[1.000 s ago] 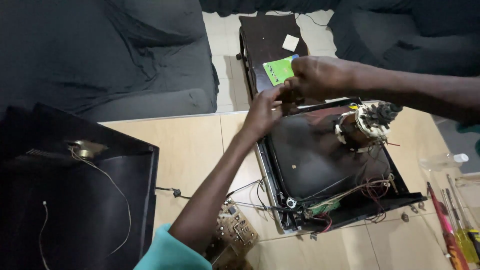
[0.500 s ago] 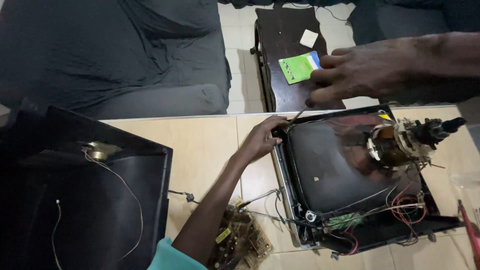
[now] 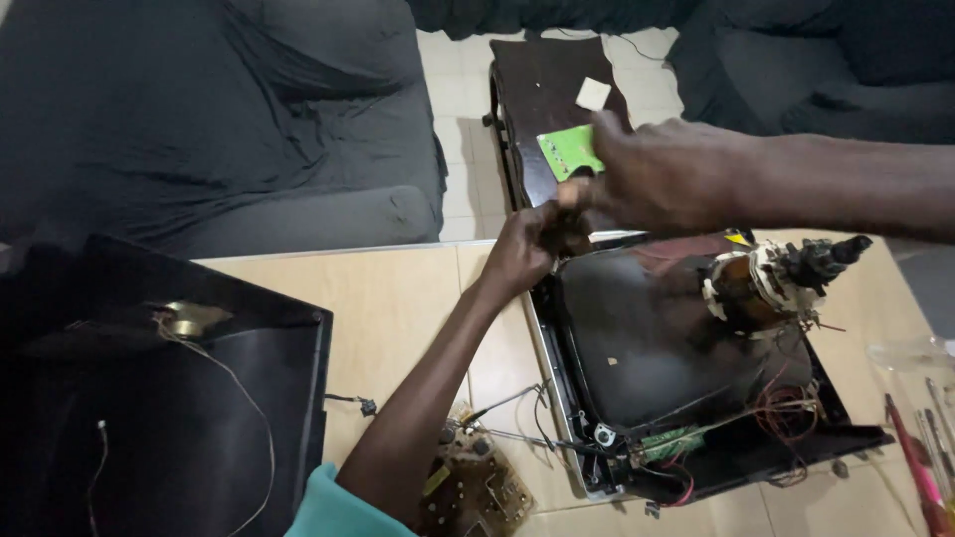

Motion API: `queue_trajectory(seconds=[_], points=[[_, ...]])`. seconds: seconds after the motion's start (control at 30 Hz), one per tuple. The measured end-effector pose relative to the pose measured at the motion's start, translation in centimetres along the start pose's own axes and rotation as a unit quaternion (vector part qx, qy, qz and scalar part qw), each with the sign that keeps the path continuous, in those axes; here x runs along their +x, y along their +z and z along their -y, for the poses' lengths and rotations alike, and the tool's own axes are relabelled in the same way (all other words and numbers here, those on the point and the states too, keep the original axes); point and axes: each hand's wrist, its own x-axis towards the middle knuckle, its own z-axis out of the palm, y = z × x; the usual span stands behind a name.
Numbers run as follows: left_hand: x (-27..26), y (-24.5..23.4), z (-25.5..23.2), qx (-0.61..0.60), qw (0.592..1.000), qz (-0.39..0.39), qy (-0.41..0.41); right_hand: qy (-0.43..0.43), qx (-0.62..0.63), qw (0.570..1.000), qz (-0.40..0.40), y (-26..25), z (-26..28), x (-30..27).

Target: The person is disassembling an old CRT television, using a screwdriver to remove screws from the internal frame and handling the electronic components.

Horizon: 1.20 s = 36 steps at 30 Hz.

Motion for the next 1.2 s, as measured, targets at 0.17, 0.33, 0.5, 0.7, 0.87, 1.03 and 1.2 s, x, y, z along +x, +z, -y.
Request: queue_trajectory(seconds=[0.17,0.33,0.5,0.7,0.87,1.03,1.2], points=[[-0.3,-0.2,-0.4,-0.026,0.999,0.028,-0.011,0.135,0.297,0.943,0.072,-3.5,4.4,-3.2],[0.4,0.3,2.1,0.074,0.996,0.002,-0.042,0.029,0.142,0.989,0.022,0.3,-0.5,4.7],[1.1,-1.2,-2.7,0.003,0.997,0.067,-0.037,-0.170,-0.043,0.984,0.012,-0.8,-2.3,4.5],[2.2,-1.3,-3.1,-0.049,0.992,0.114,0.000,-0.239,0.008,0.967,0.084,-2.2,-2.7,2.8],[1.6,-0.5,-5.5,0.020,0.997,-0.026,-0.073,-0.409,-0.293,0.861,-0.074,-1.7,-2.2,2.2],[1.7,0.5,-4.1,0.079,0.991,-0.072,-0.078,-0.140,-0.121,0.982,-0.031,-2.3,0.8,0.4],[1.2,0.5,-5.2,0.037,0.996,-0.073,-0.019,-0.033,-0.018,0.996,-0.075,-0.9,-0.3,0.1]])
